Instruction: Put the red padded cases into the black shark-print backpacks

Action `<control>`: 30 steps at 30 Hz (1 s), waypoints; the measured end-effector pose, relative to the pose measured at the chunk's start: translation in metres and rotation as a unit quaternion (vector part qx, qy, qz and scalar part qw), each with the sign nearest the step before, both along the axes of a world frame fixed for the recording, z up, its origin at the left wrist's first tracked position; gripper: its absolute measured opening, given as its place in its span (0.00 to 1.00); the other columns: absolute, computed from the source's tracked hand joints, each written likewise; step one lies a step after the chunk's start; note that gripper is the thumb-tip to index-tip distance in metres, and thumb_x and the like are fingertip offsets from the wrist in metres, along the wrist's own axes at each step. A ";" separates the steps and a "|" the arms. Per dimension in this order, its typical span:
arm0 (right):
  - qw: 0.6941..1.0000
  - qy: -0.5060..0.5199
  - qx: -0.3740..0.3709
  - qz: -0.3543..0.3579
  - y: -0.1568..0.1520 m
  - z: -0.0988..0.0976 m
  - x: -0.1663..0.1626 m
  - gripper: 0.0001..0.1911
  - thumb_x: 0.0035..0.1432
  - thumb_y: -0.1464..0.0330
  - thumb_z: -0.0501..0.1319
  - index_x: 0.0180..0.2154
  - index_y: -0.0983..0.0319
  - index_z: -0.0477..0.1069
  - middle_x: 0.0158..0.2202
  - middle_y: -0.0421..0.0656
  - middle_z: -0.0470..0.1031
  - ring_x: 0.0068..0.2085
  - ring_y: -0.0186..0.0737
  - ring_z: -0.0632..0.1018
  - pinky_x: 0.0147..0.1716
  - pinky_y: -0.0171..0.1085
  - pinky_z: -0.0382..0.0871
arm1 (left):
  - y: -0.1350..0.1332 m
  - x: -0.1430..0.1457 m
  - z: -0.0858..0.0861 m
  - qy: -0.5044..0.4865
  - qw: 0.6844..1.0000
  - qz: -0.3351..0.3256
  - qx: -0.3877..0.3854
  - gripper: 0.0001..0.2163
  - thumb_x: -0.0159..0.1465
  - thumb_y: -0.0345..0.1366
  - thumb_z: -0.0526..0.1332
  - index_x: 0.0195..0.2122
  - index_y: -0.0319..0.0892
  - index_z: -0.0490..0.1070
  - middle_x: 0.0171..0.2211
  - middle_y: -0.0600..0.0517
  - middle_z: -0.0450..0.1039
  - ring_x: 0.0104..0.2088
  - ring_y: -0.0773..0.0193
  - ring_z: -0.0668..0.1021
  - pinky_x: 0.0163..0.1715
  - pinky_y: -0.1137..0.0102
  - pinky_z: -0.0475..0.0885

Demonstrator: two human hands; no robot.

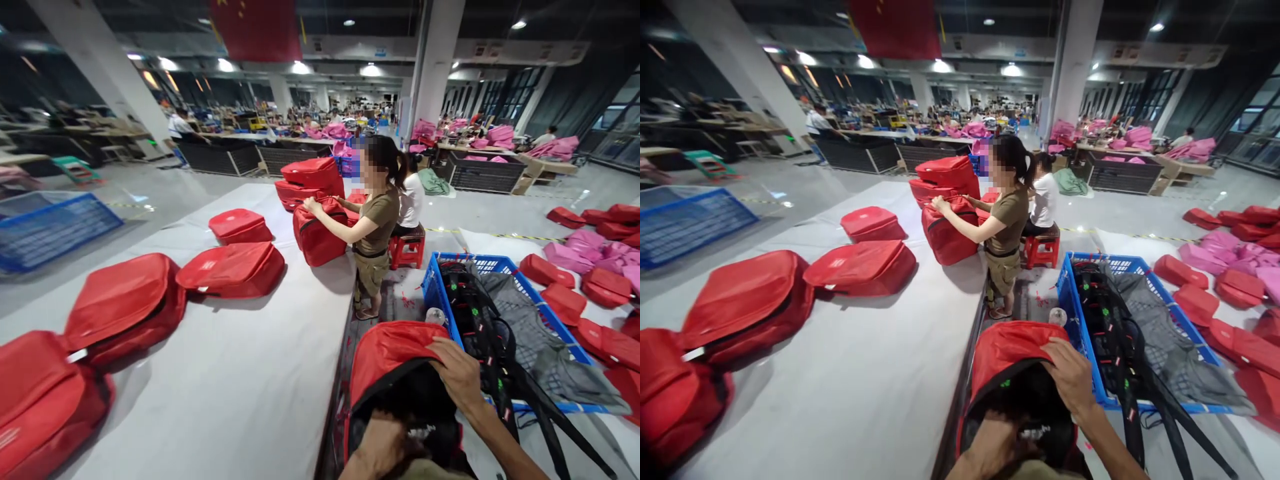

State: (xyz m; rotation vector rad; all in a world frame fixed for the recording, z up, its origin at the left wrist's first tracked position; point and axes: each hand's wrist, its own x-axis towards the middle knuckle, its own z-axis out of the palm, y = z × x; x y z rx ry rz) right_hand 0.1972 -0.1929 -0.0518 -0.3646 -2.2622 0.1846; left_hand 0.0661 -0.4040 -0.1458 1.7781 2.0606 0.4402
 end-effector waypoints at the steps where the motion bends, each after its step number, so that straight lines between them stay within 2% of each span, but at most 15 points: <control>1: 1.000 0.006 0.007 -0.027 0.008 0.000 0.014 0.14 0.80 0.63 0.60 0.51 0.58 0.86 0.46 0.46 0.90 0.51 0.46 0.89 0.52 0.45 0.87 | 0.008 0.005 0.007 0.008 0.997 -0.023 0.078 0.14 0.67 0.47 0.76 0.50 0.49 0.87 0.43 0.47 0.91 0.42 0.50 0.90 0.44 0.63 0.81; 3: 0.997 0.007 0.024 -0.077 0.022 0.002 0.039 0.14 0.80 0.64 0.60 0.50 0.59 0.85 0.47 0.47 0.90 0.49 0.46 0.89 0.52 0.43 0.87 | 0.026 0.009 0.026 0.027 0.962 -0.054 0.266 0.09 0.70 0.38 0.73 0.51 0.51 0.85 0.39 0.53 0.90 0.36 0.59 0.88 0.39 0.67 0.80; 4: 0.995 0.005 0.033 -0.098 0.028 0.004 0.048 0.14 0.80 0.64 0.59 0.50 0.59 0.84 0.47 0.47 0.90 0.49 0.45 0.90 0.52 0.43 0.86 | 0.036 0.007 0.038 0.036 0.933 -0.059 0.353 0.11 0.71 0.35 0.71 0.53 0.51 0.84 0.41 0.54 0.90 0.38 0.61 0.88 0.41 0.68 0.80; 6: 0.990 0.003 0.049 -0.131 0.043 0.006 0.062 0.15 0.81 0.63 0.58 0.50 0.60 0.84 0.46 0.47 0.90 0.47 0.45 0.90 0.51 0.41 0.85 | 0.062 -0.004 0.061 0.059 0.885 -0.034 0.461 0.18 0.71 0.31 0.70 0.61 0.52 0.81 0.48 0.53 0.90 0.48 0.60 0.88 0.54 0.67 0.80; 7: 0.988 0.005 0.057 -0.144 0.050 0.005 0.066 0.16 0.82 0.62 0.58 0.49 0.60 0.83 0.45 0.47 0.90 0.46 0.44 0.90 0.50 0.41 0.85 | 0.078 -0.012 0.069 0.073 0.879 -0.006 0.472 0.22 0.70 0.32 0.71 0.65 0.53 0.79 0.53 0.52 0.89 0.55 0.58 0.87 0.60 0.64 0.79; 10: 0.982 0.011 0.078 -0.169 0.079 -0.003 0.069 0.18 0.82 0.60 0.57 0.48 0.61 0.84 0.44 0.46 0.90 0.43 0.44 0.90 0.48 0.39 0.85 | 0.131 -0.038 0.076 0.066 0.926 0.056 0.368 0.35 0.67 0.38 0.74 0.75 0.50 0.70 0.71 0.43 0.77 0.73 0.45 0.75 0.73 0.49 0.73; 12: 0.982 0.010 0.073 -0.173 0.100 -0.016 0.068 0.18 0.81 0.59 0.58 0.48 0.60 0.84 0.44 0.46 0.90 0.43 0.44 0.91 0.46 0.39 0.86 | 0.167 -0.051 0.066 -0.006 0.965 0.057 0.258 0.39 0.68 0.42 0.70 0.80 0.47 0.62 0.80 0.40 0.63 0.80 0.41 0.64 0.77 0.43 0.68; 14: 0.984 0.004 0.054 -0.169 0.121 -0.033 0.064 0.19 0.81 0.58 0.57 0.48 0.57 0.86 0.44 0.45 0.90 0.43 0.46 0.91 0.45 0.40 0.87 | 0.199 -0.061 0.052 -0.087 0.978 0.064 0.179 0.37 0.70 0.43 0.65 0.80 0.45 0.63 0.82 0.41 0.57 0.82 0.42 0.60 0.80 0.43 0.63; 16: 0.987 -0.018 0.015 -0.159 0.143 -0.051 0.059 0.19 0.80 0.57 0.57 0.46 0.52 0.87 0.44 0.45 0.90 0.43 0.47 0.91 0.43 0.40 0.87 | 0.225 -0.068 0.039 -0.142 0.975 0.092 0.146 0.34 0.71 0.44 0.61 0.78 0.44 0.67 0.81 0.42 0.60 0.81 0.44 0.63 0.81 0.47 0.62; 19: 0.982 -0.060 -0.097 -0.153 0.177 -0.073 0.042 0.22 0.78 0.51 0.58 0.38 0.48 0.88 0.35 0.44 0.87 0.36 0.48 0.89 0.36 0.41 0.84 | 0.255 -0.084 0.031 -0.198 0.965 0.137 0.099 0.31 0.71 0.47 0.56 0.73 0.46 0.74 0.71 0.42 0.77 0.69 0.45 0.79 0.72 0.52 0.73; 21: 0.969 -0.084 -0.189 -0.137 0.204 -0.084 0.023 0.26 0.76 0.45 0.57 0.36 0.47 0.88 0.31 0.44 0.85 0.34 0.48 0.87 0.34 0.42 0.81 | 0.273 -0.097 0.031 -0.235 0.956 0.172 0.046 0.28 0.71 0.51 0.54 0.66 0.48 0.81 0.56 0.43 0.87 0.56 0.44 0.86 0.61 0.54 0.79; 23: 0.942 -0.105 -0.299 -0.107 0.233 -0.091 -0.001 0.29 0.72 0.40 0.57 0.34 0.47 0.89 0.30 0.43 0.84 0.33 0.48 0.85 0.36 0.42 0.79 | 0.292 -0.110 0.030 -0.284 0.939 0.193 0.003 0.26 0.71 0.57 0.55 0.52 0.47 0.87 0.43 0.45 0.88 0.48 0.44 0.85 0.53 0.56 0.80; 26: 0.869 -0.115 -0.473 -0.090 0.278 -0.102 -0.042 0.36 0.63 0.33 0.59 0.21 0.55 0.78 0.23 0.41 0.74 0.29 0.43 0.74 0.33 0.40 0.69 | 0.324 -0.121 0.021 -0.389 0.890 0.236 -0.007 0.29 0.63 0.66 0.62 0.40 0.44 0.87 0.43 0.46 0.88 0.52 0.42 0.83 0.55 0.57 0.79; 28: 0.817 -0.117 -0.558 -0.080 0.301 -0.110 -0.071 0.41 0.56 0.28 0.57 0.17 0.57 0.67 0.20 0.39 0.63 0.28 0.40 0.66 0.31 0.40 0.61 | 0.345 -0.124 0.012 -0.466 0.837 0.288 -0.008 0.33 0.56 0.69 0.67 0.43 0.42 0.88 0.46 0.44 0.88 0.55 0.40 0.83 0.58 0.55 0.78; 30: 0.773 -0.109 -0.622 -0.070 0.316 -0.117 -0.095 0.43 0.48 0.24 0.56 0.17 0.57 0.61 0.20 0.38 0.59 0.28 0.39 0.63 0.31 0.40 0.57 | 0.361 -0.126 0.007 -0.525 0.790 0.314 -0.038 0.37 0.52 0.72 0.70 0.42 0.39 0.87 0.45 0.41 0.89 0.52 0.39 0.85 0.58 0.52 0.79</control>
